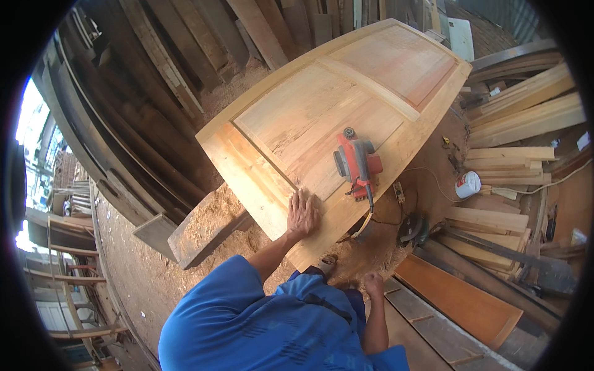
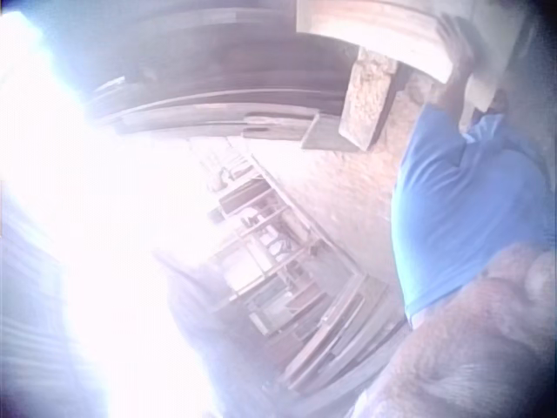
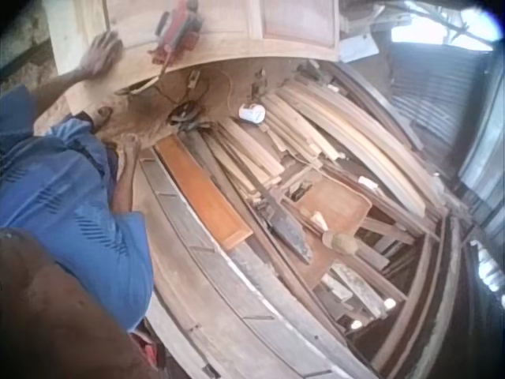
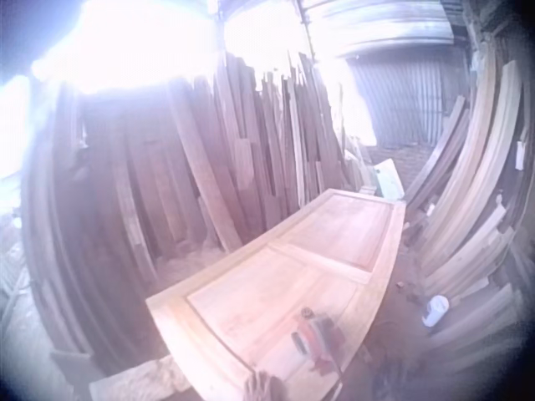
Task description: The person sands the surface and edges of a wooden door using a handheld power sander, moving the tool along the wood grain and checking the surface with their hand.
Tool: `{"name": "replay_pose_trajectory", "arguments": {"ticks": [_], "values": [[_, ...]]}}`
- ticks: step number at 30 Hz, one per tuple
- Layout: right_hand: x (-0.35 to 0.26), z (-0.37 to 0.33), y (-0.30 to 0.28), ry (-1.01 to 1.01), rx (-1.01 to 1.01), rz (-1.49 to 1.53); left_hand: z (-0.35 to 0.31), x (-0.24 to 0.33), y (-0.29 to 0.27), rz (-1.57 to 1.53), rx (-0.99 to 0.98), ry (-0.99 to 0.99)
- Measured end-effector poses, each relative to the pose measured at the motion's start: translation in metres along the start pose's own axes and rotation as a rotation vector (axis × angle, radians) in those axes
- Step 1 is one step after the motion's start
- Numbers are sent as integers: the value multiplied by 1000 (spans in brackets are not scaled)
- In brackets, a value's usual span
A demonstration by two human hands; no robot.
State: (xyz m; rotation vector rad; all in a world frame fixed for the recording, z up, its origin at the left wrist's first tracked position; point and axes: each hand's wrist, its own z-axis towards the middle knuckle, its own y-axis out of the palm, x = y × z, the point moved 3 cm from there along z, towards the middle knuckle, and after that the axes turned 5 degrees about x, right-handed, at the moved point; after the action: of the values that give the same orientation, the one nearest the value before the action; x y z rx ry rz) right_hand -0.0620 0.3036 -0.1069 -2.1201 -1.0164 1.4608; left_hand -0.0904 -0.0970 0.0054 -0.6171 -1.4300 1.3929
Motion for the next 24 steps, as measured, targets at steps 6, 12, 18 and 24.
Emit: {"name": "replay_pose_trajectory", "arguments": {"ticks": [6, 12, 18, 24], "values": [[-59, 52, -32, 173, -28, 394, 2, 0, -2, 0, 37, -276], [-137, 132, -86, -264, -5, 287, 8, -1, -5, 21, 73, -441], [-278, 140, -116, -426, -84, 245, 2, -13, -1, 51, 101, -516], [-351, 141, -85, -659, 1, 38, 28, -54, 2, 63, 147, -447]]}}
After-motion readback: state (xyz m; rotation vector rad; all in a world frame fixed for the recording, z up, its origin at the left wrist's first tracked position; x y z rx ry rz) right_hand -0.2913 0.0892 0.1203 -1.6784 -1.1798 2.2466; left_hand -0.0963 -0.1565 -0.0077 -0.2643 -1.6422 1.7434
